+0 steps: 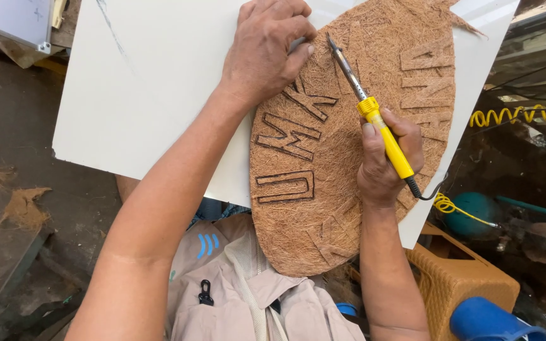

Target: The person uses a yellow electric carving tool to trace and deepen letter outlines on a brown cocofiber mat. They hold the mat with the left hand while guiding the tool along the edges of the letters with the right hand, working on a white workbench in a workshop.

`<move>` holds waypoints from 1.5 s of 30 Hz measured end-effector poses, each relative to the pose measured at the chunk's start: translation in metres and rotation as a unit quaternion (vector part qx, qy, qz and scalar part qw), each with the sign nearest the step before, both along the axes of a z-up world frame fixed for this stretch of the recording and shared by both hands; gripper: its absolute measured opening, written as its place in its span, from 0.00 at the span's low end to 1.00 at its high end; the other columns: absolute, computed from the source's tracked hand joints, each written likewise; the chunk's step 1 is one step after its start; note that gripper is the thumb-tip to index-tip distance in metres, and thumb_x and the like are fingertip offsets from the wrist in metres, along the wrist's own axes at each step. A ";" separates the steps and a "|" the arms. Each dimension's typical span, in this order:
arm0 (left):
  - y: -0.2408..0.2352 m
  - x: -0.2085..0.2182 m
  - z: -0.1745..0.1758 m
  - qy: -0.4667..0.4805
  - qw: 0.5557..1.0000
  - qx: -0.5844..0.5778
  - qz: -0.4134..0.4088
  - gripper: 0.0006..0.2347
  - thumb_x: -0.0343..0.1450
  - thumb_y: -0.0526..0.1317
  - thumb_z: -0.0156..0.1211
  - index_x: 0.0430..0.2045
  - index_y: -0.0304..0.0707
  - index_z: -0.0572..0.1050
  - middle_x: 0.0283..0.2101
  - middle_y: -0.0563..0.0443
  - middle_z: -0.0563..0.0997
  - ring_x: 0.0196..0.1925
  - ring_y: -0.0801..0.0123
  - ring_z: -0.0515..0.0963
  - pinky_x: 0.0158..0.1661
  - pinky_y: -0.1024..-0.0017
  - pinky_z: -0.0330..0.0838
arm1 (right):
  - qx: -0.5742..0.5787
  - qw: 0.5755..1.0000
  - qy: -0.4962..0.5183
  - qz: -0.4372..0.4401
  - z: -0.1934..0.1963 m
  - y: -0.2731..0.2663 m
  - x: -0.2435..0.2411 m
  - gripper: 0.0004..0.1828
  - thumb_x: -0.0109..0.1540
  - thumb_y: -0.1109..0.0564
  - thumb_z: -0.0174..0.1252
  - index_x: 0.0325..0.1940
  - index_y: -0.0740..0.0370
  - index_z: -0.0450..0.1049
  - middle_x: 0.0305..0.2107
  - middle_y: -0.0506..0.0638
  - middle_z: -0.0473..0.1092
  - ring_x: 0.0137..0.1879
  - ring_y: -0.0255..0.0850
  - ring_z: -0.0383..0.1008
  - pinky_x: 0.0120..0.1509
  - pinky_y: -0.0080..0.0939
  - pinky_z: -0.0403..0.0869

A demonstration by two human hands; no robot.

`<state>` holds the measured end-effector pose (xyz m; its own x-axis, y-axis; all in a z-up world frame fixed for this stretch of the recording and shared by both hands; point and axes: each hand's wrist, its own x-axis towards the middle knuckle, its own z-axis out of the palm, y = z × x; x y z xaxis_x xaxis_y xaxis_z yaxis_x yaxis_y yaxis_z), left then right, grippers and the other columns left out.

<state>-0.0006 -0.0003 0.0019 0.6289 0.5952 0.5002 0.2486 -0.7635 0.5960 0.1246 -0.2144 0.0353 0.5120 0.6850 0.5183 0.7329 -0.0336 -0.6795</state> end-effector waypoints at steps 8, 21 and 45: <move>0.000 0.000 0.000 0.000 1.000 -0.003 -0.001 0.02 0.66 0.38 0.65 0.28 0.45 0.79 0.42 0.57 0.78 0.44 0.61 0.73 0.47 0.60 0.58 | -0.003 1.000 0.009 -0.003 -0.002 -0.002 0.001 0.11 0.66 0.60 0.59 0.49 0.71 0.72 0.39 0.59 0.69 0.44 0.46 0.73 0.48 0.42 0.76; 0.000 0.000 0.000 0.007 1.000 0.002 0.000 0.01 0.67 0.38 0.65 0.28 0.44 0.80 0.43 0.56 0.78 0.45 0.62 0.73 0.47 0.60 0.59 | 0.003 0.999 0.043 0.006 0.001 -0.002 -0.002 0.12 0.66 0.60 0.58 0.49 0.72 0.71 0.40 0.60 0.68 0.45 0.48 0.75 0.48 0.41 0.79; 0.001 0.000 0.004 0.021 1.000 -0.006 -0.004 0.02 0.67 0.39 0.65 0.29 0.44 0.80 0.44 0.55 0.78 0.50 0.61 0.73 0.51 0.57 0.58 | 0.003 0.999 0.041 0.001 0.002 -0.005 -0.001 0.10 0.66 0.59 0.58 0.47 0.70 0.71 0.41 0.59 0.71 0.47 0.48 0.74 0.53 0.42 0.73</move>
